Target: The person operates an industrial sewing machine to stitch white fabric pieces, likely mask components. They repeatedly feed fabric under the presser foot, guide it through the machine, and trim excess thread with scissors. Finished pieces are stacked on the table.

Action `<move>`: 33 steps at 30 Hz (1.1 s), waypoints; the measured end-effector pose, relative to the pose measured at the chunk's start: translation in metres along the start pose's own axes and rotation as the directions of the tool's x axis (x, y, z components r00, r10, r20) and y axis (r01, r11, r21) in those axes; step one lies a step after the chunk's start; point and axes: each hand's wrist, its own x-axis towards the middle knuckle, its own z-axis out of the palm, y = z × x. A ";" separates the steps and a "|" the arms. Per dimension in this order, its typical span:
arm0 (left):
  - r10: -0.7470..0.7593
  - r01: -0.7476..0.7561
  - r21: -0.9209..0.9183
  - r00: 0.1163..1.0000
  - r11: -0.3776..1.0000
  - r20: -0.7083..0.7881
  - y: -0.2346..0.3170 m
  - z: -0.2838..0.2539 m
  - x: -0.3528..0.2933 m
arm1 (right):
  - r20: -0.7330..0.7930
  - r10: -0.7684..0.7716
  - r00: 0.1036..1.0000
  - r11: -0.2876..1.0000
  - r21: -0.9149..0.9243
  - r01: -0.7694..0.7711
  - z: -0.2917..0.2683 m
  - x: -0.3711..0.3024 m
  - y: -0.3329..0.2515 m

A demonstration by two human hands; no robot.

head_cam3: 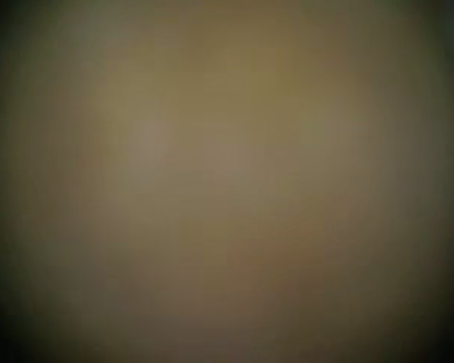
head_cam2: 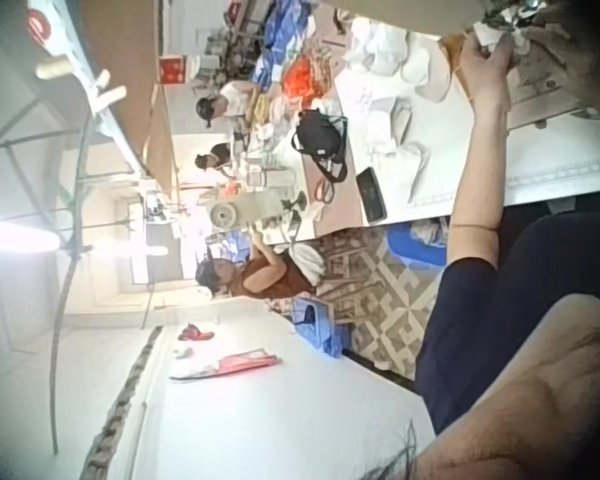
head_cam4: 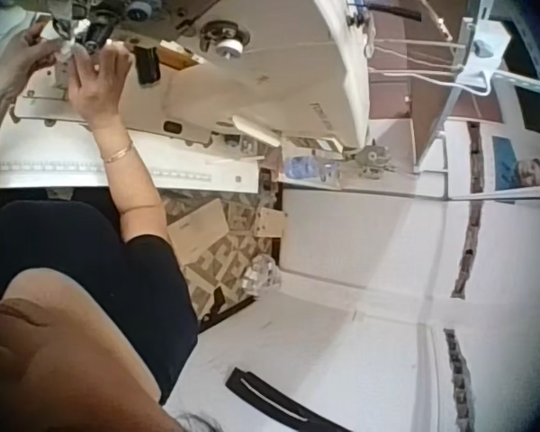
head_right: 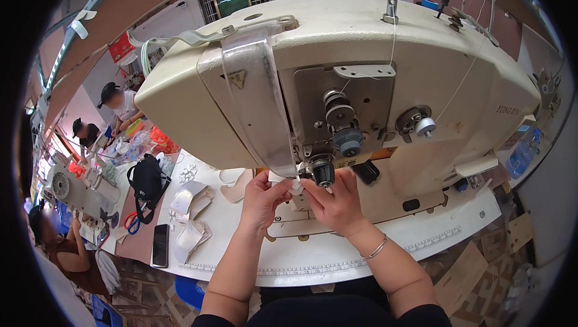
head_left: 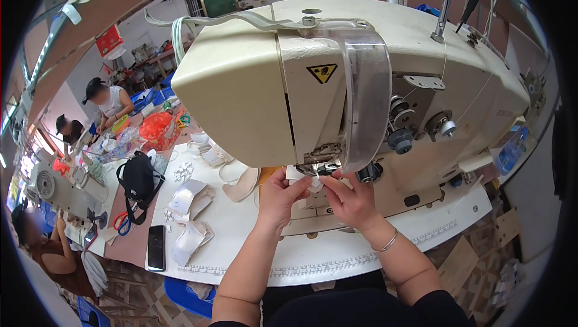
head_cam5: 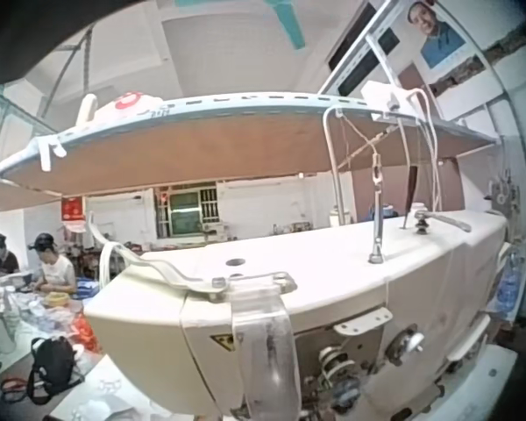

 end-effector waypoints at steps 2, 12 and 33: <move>0.000 0.000 0.003 1.000 1.000 0.016 0.001 -0.002 0.002 | -0.001 0.007 1.000 1.000 0.009 -0.007 0.001 0.000 0.000; -0.036 0.037 0.001 0.979 0.999 0.199 0.001 -0.022 0.035 | -0.008 -0.024 1.000 0.999 -0.027 0.024 -0.005 0.008 -0.006; -0.079 0.091 -0.355 0.996 0.930 0.049 -0.014 -0.009 -0.004 | 0.074 0.449 0.890 0.722 0.558 -0.410 -0.021 0.004 0.004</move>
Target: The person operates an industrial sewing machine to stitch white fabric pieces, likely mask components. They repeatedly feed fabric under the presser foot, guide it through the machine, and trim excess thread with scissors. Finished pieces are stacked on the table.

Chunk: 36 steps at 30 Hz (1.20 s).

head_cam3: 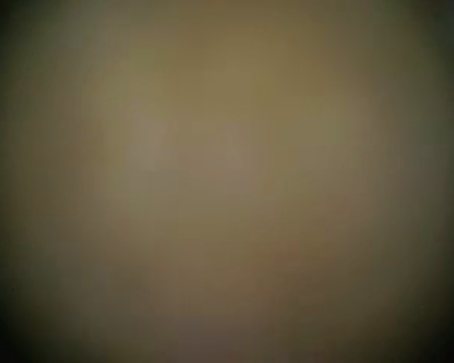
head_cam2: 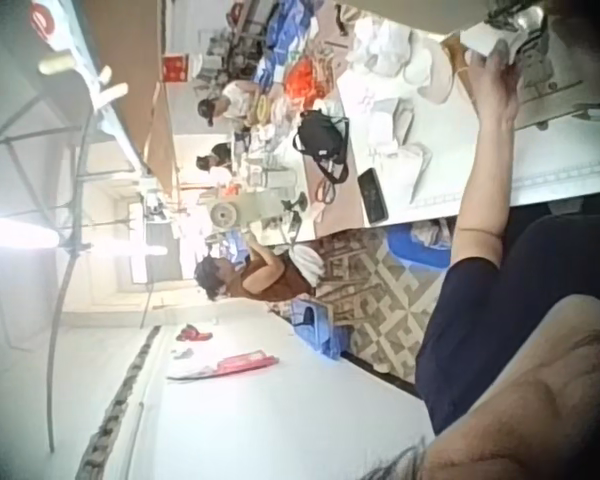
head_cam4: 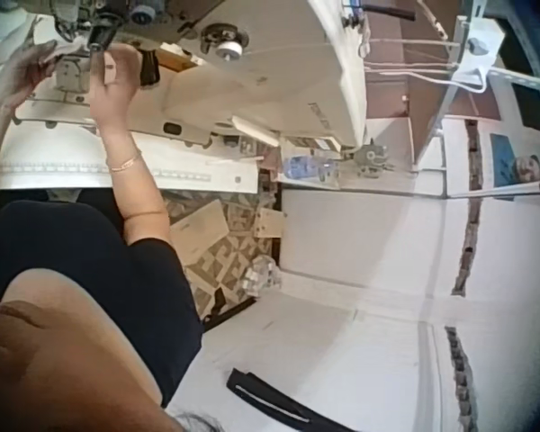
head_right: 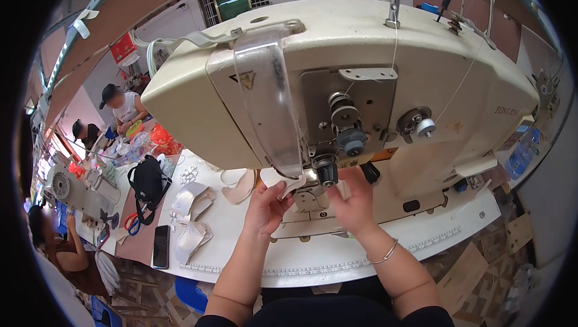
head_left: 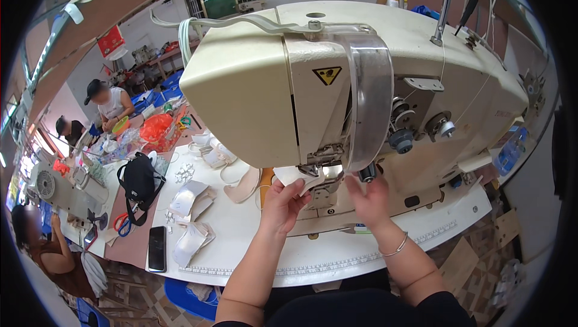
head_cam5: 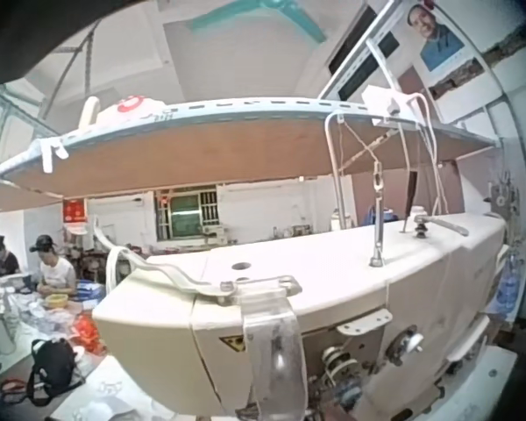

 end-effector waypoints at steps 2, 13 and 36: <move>0.014 -0.014 -0.001 1.000 1.000 0.000 -0.001 0.000 0.000 | 0.107 -0.259 0.960 0.913 -0.296 0.279 0.009 0.001 -0.006; 0.011 -0.011 0.037 1.000 0.999 0.002 0.002 0.000 0.006 | 0.141 -0.238 0.961 0.895 -0.352 0.273 0.020 -0.001 0.002; -0.192 0.157 -0.424 0.980 0.892 -0.042 -0.051 0.023 -0.041 | -0.106 -0.277 0.955 0.890 -0.403 0.214 0.008 0.006 -0.005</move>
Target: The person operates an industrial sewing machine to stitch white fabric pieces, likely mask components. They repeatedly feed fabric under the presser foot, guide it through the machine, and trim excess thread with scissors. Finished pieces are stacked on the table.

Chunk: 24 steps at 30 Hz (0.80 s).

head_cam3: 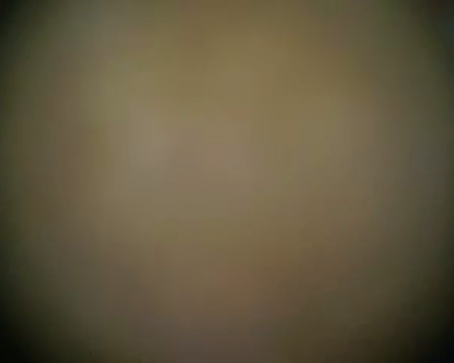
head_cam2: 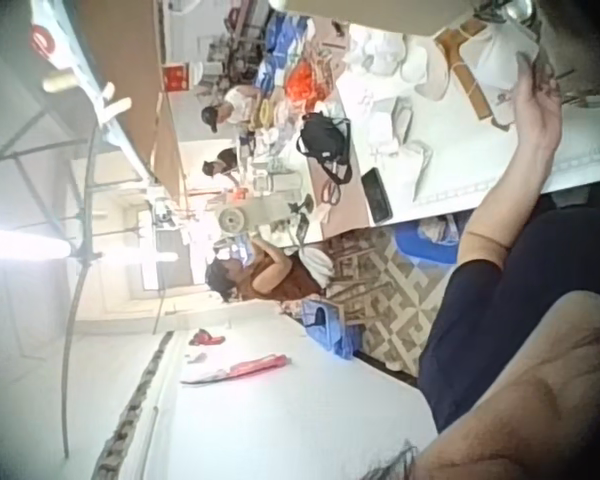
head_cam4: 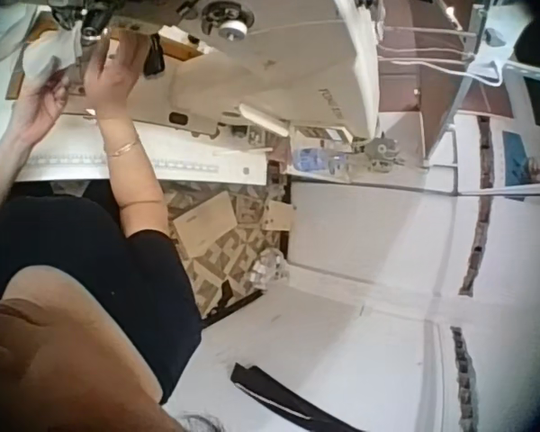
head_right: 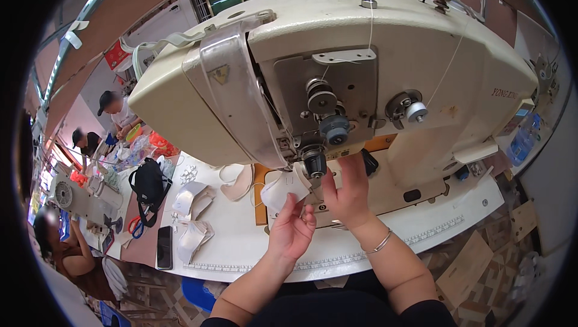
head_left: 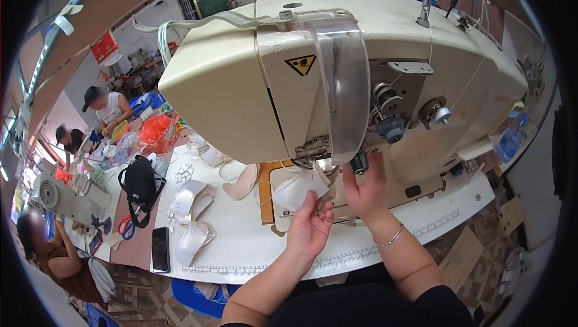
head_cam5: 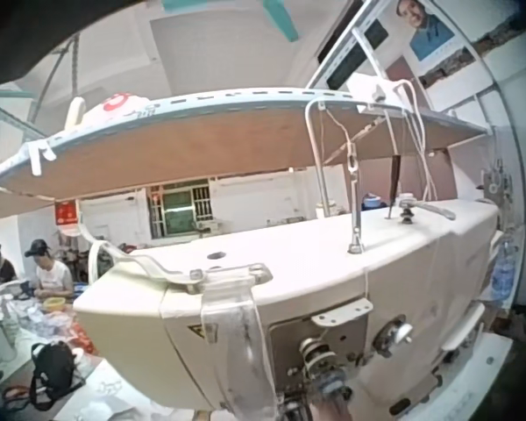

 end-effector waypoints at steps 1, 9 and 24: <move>-0.027 0.027 0.019 0.999 0.999 0.026 -0.001 -0.001 -0.001 | 0.048 0.002 0.999 1.000 -0.024 0.000 -0.001 -0.001 0.003; 0.363 -0.485 0.468 0.297 -0.739 0.883 0.033 0.025 -0.009 | 0.049 -0.217 0.975 0.941 -0.254 0.222 -0.072 -0.007 0.004; 0.192 -0.573 0.422 0.419 -0.702 0.888 0.051 0.015 0.013 | -0.451 0.500 0.739 0.851 0.100 -0.515 -0.399 0.173 0.227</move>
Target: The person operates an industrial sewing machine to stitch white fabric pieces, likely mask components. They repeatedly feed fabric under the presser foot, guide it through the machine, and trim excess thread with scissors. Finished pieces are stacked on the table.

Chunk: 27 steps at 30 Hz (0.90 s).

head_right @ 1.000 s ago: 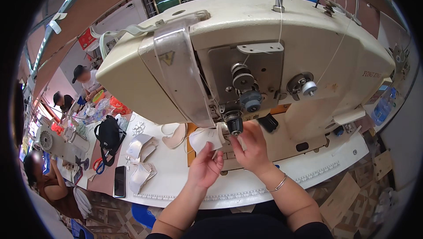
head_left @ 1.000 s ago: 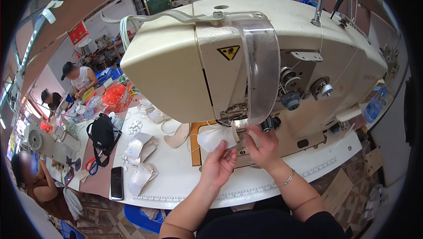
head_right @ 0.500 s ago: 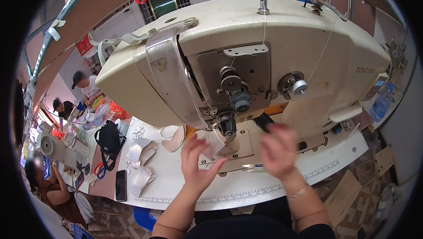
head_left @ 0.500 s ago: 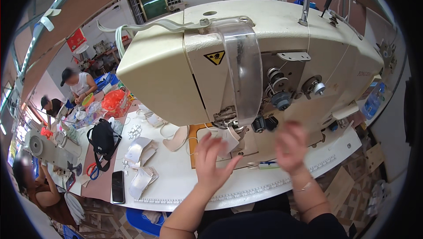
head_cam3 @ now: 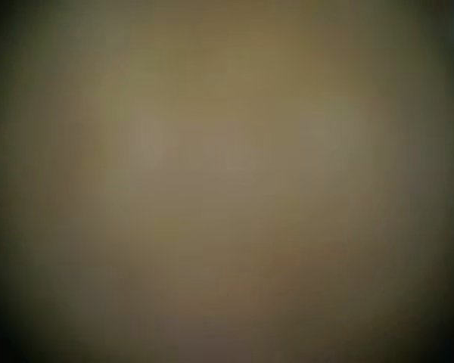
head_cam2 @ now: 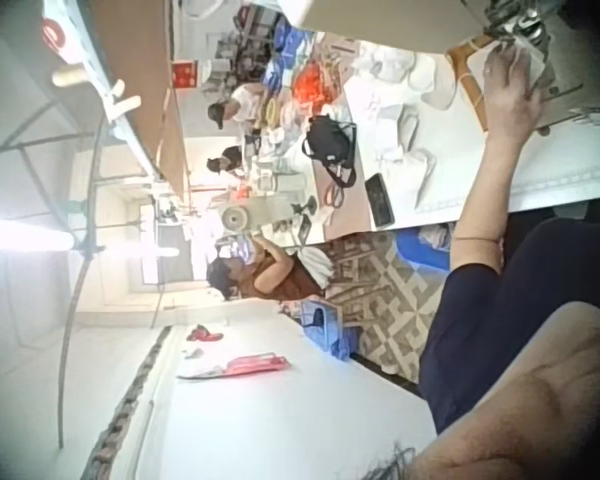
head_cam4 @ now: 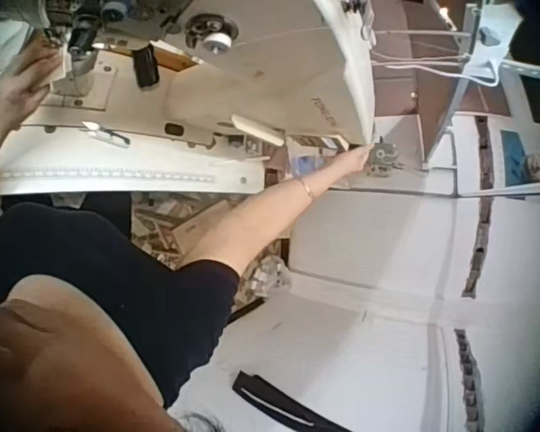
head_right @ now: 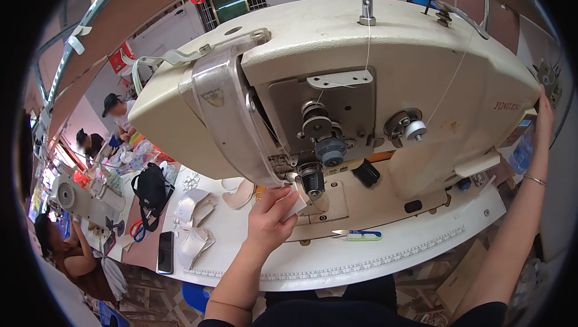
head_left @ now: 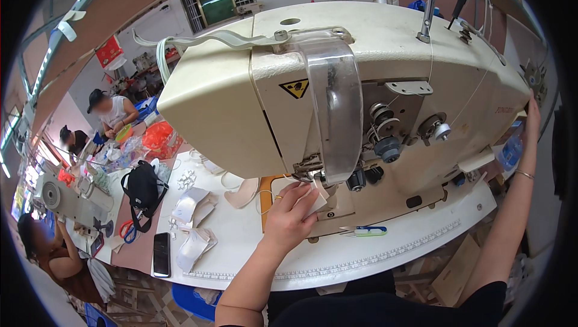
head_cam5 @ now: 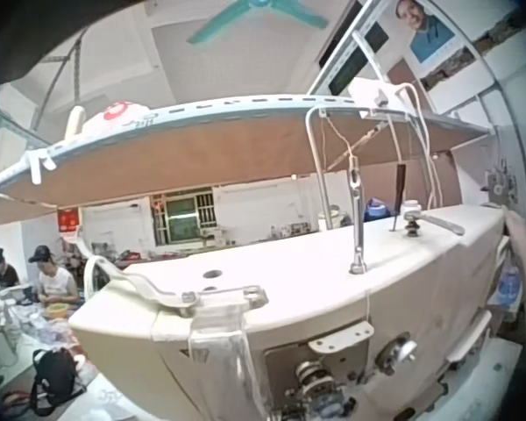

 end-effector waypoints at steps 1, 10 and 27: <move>0.005 -0.005 0.005 1.000 1.000 0.005 0.000 -0.001 0.001 | 0.009 -0.006 1.000 1.000 0.023 0.005 0.000 0.001 0.001; 0.056 -0.057 -0.068 0.998 0.996 -0.009 0.000 0.001 0.004 | -0.080 0.128 0.989 0.962 0.254 -0.104 -0.025 -0.031 0.087; 0.081 -0.084 -0.219 0.996 0.972 -0.021 -0.035 0.001 0.003 | -0.170 -0.532 0.830 0.847 -0.138 0.514 0.101 -0.324 -0.024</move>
